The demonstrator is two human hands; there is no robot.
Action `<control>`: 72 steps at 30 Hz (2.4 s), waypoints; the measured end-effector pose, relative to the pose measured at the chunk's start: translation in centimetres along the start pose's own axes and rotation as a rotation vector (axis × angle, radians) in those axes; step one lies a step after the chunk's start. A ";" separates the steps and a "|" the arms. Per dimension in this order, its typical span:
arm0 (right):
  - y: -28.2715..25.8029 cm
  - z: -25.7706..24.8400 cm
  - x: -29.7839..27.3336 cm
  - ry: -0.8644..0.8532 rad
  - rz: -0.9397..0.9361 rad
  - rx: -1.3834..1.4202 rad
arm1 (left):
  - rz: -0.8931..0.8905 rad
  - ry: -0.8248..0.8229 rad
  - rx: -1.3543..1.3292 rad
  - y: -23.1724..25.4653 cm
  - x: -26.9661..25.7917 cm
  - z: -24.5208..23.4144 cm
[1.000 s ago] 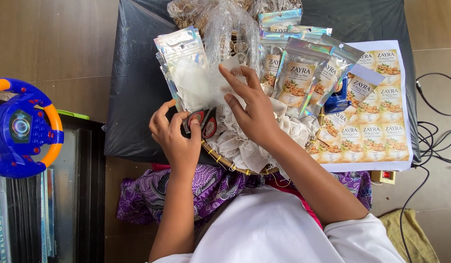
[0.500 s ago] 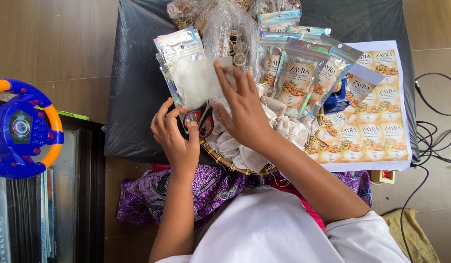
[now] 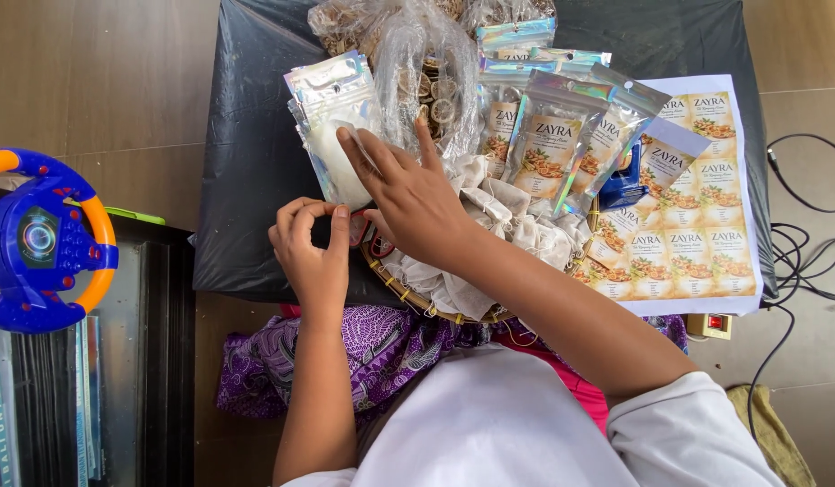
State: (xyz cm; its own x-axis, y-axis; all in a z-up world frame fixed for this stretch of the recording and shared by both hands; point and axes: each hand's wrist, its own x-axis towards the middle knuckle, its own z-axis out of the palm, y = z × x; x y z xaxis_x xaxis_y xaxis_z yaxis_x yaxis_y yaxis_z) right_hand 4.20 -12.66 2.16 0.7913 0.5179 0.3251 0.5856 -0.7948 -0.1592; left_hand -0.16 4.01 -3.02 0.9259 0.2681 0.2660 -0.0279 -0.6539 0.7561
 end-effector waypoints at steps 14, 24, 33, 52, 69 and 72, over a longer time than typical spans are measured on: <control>-0.4 0.4 1.9 -0.128 0.064 -0.043 | 0.095 0.010 0.021 1.4 0.7 -1.2; 0.1 -0.3 1.8 -0.148 0.107 0.094 | 0.160 -0.050 -0.040 0.1 1.6 -1.0; 0.1 -0.4 1.6 -0.058 0.118 0.182 | 0.153 -0.079 -0.162 -1.3 1.4 -1.5; 1.8 -1.2 0.8 0.063 0.180 0.473 | 0.057 -0.544 0.388 1.5 0.9 -8.5; 2.3 -6.4 -6.6 0.252 0.244 0.934 | -0.218 -0.110 -0.872 12.0 1.6 5.5; 5.0 -2.4 -8.2 0.208 0.200 0.838 | -0.273 -0.029 -1.045 11.5 2.4 7.7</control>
State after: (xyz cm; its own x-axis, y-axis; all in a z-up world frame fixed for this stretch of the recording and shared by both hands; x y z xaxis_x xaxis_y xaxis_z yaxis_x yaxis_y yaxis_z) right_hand 0.21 -21.70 0.89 0.8922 0.2613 0.3684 0.4411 -0.3286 -0.8351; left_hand 4.63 -8.32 1.69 0.9578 0.2873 0.0074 -0.1141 0.3566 0.9273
